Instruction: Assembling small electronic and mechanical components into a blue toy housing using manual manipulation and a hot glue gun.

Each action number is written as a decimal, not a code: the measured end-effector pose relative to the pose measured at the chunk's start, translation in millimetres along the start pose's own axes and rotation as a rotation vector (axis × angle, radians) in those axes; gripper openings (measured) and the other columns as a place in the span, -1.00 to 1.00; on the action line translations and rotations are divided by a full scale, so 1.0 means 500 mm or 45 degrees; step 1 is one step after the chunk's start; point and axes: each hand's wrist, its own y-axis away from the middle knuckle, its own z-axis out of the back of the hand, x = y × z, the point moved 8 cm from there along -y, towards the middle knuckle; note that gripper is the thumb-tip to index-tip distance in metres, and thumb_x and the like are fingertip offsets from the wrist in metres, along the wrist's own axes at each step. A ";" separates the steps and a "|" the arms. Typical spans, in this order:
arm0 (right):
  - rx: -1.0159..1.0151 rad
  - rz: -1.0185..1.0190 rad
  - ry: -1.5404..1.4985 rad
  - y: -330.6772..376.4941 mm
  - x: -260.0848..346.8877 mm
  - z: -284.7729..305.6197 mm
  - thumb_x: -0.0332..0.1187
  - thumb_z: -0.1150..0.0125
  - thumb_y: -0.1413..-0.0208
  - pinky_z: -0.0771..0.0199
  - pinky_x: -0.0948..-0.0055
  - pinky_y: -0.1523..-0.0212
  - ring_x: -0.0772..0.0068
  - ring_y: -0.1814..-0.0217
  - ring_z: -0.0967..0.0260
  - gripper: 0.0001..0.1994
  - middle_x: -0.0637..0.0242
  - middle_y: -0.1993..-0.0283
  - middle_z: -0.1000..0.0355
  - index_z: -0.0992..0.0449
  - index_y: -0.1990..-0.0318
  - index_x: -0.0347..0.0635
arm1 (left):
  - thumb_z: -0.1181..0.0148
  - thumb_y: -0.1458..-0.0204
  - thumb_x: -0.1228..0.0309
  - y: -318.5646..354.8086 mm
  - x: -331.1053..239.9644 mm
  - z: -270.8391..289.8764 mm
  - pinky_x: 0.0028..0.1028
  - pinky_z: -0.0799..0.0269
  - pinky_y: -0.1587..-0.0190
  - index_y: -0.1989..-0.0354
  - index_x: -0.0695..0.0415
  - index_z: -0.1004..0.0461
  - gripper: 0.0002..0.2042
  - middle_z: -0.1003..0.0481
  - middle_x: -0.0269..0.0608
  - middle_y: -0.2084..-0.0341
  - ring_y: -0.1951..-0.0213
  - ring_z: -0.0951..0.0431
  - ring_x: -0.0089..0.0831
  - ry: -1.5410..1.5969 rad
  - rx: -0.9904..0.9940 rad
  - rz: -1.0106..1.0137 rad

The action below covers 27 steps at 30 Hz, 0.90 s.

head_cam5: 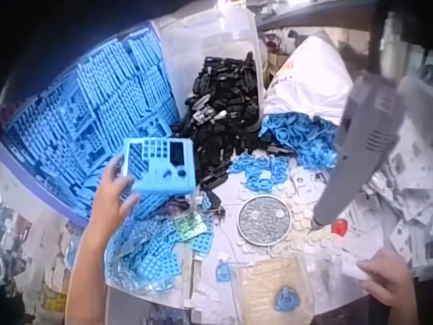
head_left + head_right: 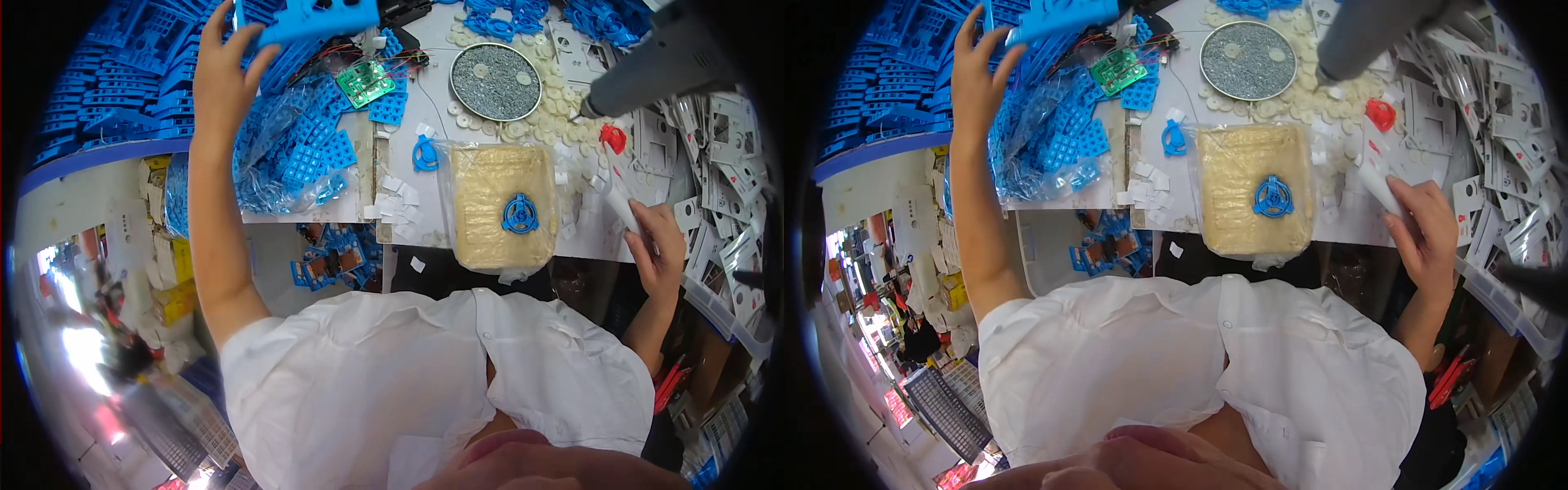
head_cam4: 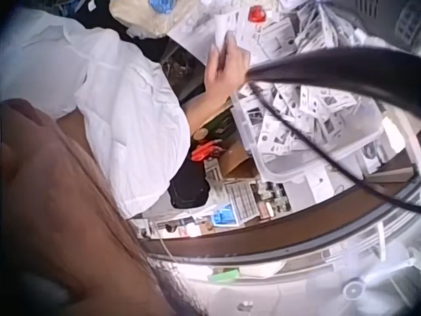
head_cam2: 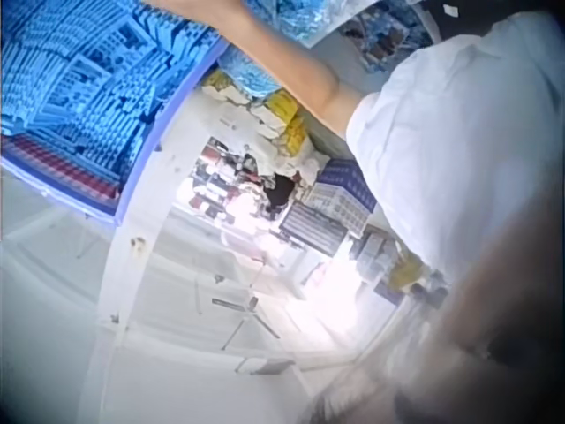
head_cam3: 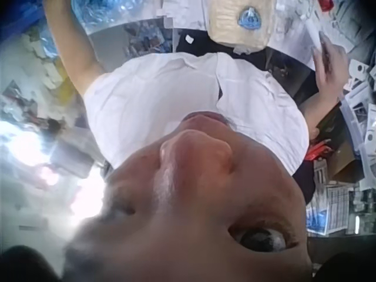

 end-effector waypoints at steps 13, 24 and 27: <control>0.116 0.256 -0.019 0.005 0.076 -0.040 -0.63 -0.39 0.14 -0.52 0.29 0.18 0.15 0.12 -0.46 -0.45 0.26 0.19 -0.55 -0.58 -0.13 -0.28 | -0.35 0.02 0.64 0.285 -0.249 0.005 -0.34 -0.44 -0.09 -0.05 0.18 -0.49 -0.59 -0.44 -0.07 -0.09 0.05 -0.49 -0.35 1.339 0.287 0.660; -0.002 0.434 0.117 -0.013 0.096 -0.073 -0.63 -0.37 0.24 -0.42 0.27 0.16 0.17 0.20 -0.43 -0.44 0.29 0.29 -0.53 -0.64 -0.08 -0.23 | -0.24 -0.15 0.61 0.221 -0.268 -0.090 -0.38 -0.60 0.00 -0.42 0.16 -0.12 -0.34 -0.41 -0.08 -0.13 0.06 -0.56 -0.39 1.682 0.256 1.222; -0.065 0.315 0.108 0.006 0.069 -0.066 -0.65 -0.37 0.29 -0.43 0.26 0.17 0.16 0.21 -0.43 -0.40 0.28 0.28 -0.53 -0.63 -0.09 -0.24 | -0.15 -0.21 0.61 0.280 -0.313 -0.095 -0.32 -0.63 -0.05 -0.45 0.16 -0.04 -0.35 -0.29 -0.06 -0.23 -0.02 -0.55 -0.34 1.780 0.007 1.447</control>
